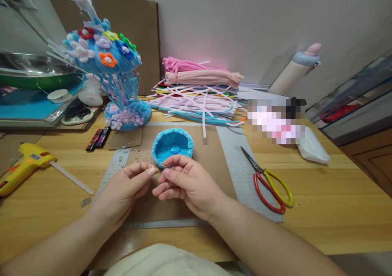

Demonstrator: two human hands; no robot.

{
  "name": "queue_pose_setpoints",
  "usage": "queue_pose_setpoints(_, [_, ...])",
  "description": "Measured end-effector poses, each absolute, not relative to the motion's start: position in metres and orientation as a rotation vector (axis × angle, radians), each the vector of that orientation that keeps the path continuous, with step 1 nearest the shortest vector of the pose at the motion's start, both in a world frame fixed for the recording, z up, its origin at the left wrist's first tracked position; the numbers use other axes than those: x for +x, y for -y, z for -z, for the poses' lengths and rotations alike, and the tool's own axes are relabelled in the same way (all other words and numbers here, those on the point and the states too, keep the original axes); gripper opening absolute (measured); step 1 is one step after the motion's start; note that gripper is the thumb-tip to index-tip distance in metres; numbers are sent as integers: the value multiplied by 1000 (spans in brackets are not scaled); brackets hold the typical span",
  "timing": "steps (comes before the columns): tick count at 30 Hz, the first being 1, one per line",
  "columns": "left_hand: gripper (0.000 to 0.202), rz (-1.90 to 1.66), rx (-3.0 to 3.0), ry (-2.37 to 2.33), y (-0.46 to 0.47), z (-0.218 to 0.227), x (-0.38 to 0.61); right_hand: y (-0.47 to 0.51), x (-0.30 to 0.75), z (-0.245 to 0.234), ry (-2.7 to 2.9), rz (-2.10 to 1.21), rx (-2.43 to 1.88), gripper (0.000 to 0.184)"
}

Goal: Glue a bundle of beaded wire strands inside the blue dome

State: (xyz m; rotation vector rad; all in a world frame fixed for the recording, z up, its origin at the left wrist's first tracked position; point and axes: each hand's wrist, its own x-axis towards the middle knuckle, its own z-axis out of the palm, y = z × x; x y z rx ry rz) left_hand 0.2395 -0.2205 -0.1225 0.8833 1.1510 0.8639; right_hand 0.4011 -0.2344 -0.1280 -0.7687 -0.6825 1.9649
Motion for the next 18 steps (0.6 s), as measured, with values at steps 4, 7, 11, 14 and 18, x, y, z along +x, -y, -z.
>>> queue_pose_setpoints(4, [27, -836, 867, -1130, 221, 122, 238, 234, 403, 131, 660, -2004, -648, 23])
queue_pose_setpoints(7, [28, -773, 854, -1064, 223, 123, 237, 234, 403, 130, 672, -2054, -593, 23])
queue_pose_setpoints(11, [27, -749, 840, -1021, 224, 125, 236, 235, 402, 129, 700, -2064, -623, 23])
queue_pose_setpoints(14, [26, -741, 846, -1002, 224, 128, 235, 235, 400, 131, 730, -1995, -668, 21])
queue_pose_setpoints(18, [27, -716, 878, -1019, 224, 128, 236, 235, 396, 137, 795, -1786, -749, 16])
